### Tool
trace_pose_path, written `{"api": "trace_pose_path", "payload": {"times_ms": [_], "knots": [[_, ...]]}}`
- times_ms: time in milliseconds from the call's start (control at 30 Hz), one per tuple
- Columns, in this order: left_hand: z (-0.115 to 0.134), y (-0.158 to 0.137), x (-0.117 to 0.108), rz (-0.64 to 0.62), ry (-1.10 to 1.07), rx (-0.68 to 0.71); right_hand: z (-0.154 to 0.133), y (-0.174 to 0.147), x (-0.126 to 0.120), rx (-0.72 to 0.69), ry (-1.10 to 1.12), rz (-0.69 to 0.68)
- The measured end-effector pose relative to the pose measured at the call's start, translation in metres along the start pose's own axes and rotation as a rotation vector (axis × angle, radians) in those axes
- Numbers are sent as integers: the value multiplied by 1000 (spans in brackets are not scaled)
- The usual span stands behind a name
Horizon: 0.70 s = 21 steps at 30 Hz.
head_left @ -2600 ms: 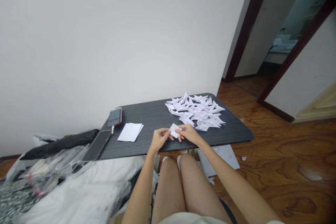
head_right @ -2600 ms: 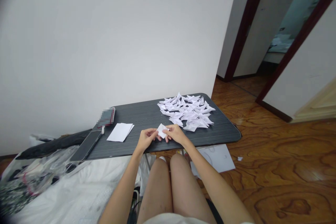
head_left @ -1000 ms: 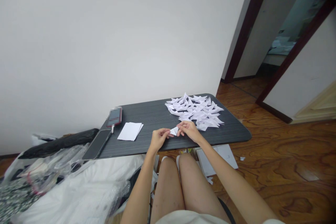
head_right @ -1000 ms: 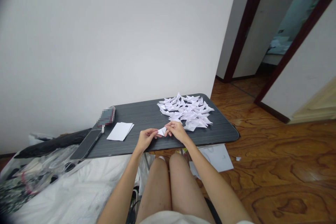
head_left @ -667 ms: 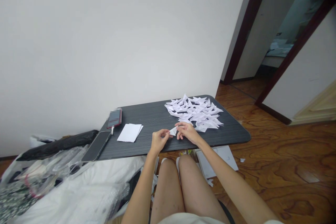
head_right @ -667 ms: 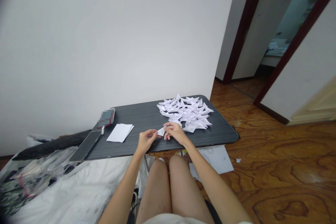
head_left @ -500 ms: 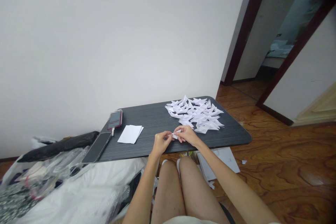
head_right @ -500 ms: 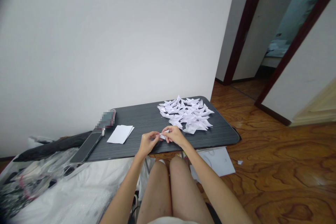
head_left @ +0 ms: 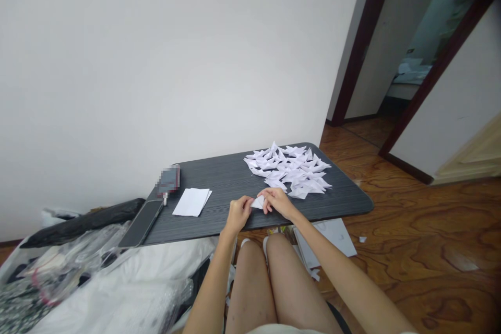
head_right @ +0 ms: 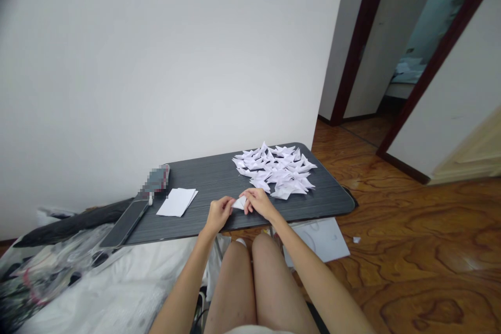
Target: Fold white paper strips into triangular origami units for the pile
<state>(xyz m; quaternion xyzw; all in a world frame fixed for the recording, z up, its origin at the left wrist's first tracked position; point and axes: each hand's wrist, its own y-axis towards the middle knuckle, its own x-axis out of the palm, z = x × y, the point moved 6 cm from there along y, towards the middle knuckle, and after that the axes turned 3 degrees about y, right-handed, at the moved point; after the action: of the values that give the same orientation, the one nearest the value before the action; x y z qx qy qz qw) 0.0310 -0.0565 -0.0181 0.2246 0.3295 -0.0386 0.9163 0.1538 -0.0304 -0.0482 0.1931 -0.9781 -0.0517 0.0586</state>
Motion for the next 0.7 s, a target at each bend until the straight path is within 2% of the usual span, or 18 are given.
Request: {"api": "trace_pose_path", "payload": {"times_ms": [100, 233, 367, 467, 567, 700], "knots": [[4, -2, -1, 24, -18, 15, -1, 2, 0, -58, 49, 66], [7, -3, 1, -23, -121, 17, -6, 0, 1, -175, -32, 130], [4, 0, 5, -84, -222, -17, -14, -6, 6, -293, -163, 87], [2, 0, 7, -87, -206, -16, -16, -8, 13, -332, -205, 43], [1, -1, 7, -71, -182, 7, -17, -8, 18, -350, -176, 28], [2, -2, 8, -93, -261, -4, -17, -7, 25, -320, -103, -10]]}}
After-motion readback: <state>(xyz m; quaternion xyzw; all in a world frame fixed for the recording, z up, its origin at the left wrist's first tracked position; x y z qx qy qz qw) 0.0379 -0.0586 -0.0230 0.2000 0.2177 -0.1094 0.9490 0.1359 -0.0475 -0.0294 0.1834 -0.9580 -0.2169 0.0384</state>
